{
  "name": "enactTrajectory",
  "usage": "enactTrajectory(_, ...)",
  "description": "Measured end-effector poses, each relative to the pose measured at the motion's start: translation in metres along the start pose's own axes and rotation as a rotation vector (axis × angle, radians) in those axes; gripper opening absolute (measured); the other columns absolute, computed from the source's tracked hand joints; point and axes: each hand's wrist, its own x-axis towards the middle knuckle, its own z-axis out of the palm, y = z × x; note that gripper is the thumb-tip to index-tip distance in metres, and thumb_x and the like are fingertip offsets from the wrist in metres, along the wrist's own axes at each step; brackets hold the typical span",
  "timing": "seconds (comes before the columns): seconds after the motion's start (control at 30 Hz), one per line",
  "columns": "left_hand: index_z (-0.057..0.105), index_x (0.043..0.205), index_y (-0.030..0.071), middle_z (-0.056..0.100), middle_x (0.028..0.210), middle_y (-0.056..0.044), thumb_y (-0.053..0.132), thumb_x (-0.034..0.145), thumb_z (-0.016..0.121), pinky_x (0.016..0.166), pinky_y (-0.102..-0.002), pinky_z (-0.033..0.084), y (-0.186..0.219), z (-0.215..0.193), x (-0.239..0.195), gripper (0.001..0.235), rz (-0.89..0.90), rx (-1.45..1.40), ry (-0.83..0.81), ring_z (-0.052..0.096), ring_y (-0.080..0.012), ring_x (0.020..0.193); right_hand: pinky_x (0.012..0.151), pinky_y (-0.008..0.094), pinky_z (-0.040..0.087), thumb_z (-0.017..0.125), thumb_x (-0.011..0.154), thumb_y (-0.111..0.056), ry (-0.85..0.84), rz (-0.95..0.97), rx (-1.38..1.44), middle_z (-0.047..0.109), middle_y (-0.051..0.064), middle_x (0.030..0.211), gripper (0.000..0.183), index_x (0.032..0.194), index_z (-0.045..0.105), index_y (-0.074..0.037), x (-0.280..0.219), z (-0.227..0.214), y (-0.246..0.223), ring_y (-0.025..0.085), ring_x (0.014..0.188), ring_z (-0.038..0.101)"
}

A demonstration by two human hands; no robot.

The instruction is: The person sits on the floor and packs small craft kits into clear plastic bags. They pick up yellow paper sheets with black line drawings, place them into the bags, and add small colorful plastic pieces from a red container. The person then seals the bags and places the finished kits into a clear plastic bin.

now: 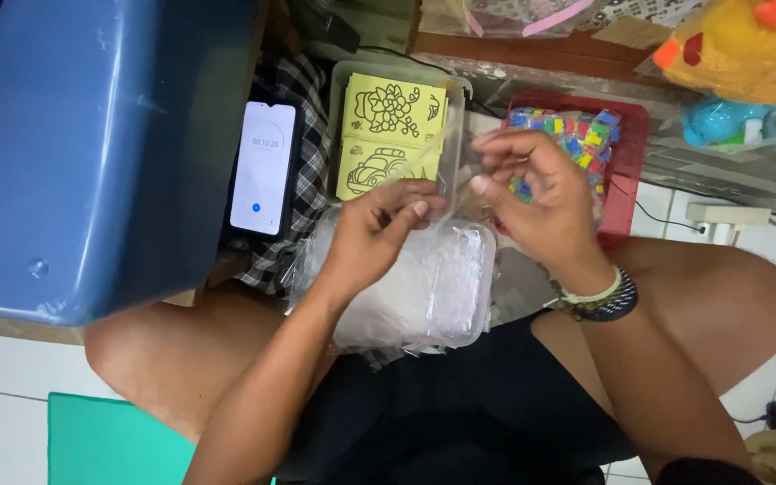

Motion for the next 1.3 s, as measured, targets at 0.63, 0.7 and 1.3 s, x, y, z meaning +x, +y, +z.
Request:
enactTrajectory(0.63,0.071,0.116,0.000,0.076,0.105,-0.018,0.003,0.093,0.072,0.083,-0.036,0.063,0.005,-0.011,0.000,0.023,-0.068,-0.059,-0.048,0.071,-0.0183,0.096,0.074,0.024,0.060,0.074,0.090,0.007,-0.099,0.178,0.082,0.073,0.016,0.098,0.034,0.123,0.066,0.007,-0.010,0.009,0.006,0.012,0.082,0.069)
enactTrajectory(0.7,0.066,0.126,-0.002,0.075,0.109,-0.020,0.002,0.093,0.072,0.084,-0.035,0.064,0.006,-0.011,0.001,0.034,-0.131,-0.142,-0.083,0.071,-0.0200,0.097,0.073,0.024,0.061,0.074,0.091,0.006,-0.074,0.187,0.085,0.073,0.016,0.096,0.030,0.120,0.067,0.007,-0.010,0.009,0.011,0.012,0.081,0.070)
enactTrajectory(1.3,0.075,0.116,0.013,0.080,0.090,-0.009,0.005,0.090,0.076,0.064,-0.020,0.060,0.007,-0.019,0.006,0.027,-0.105,0.128,0.154,0.068,-0.0048,0.068,0.068,0.045,0.058,0.066,0.102,-0.007,-0.224,0.259,-0.543,0.072,0.026,0.099,0.022,0.121,0.072,0.003,0.014,-0.019,0.028,0.037,0.080,0.072)
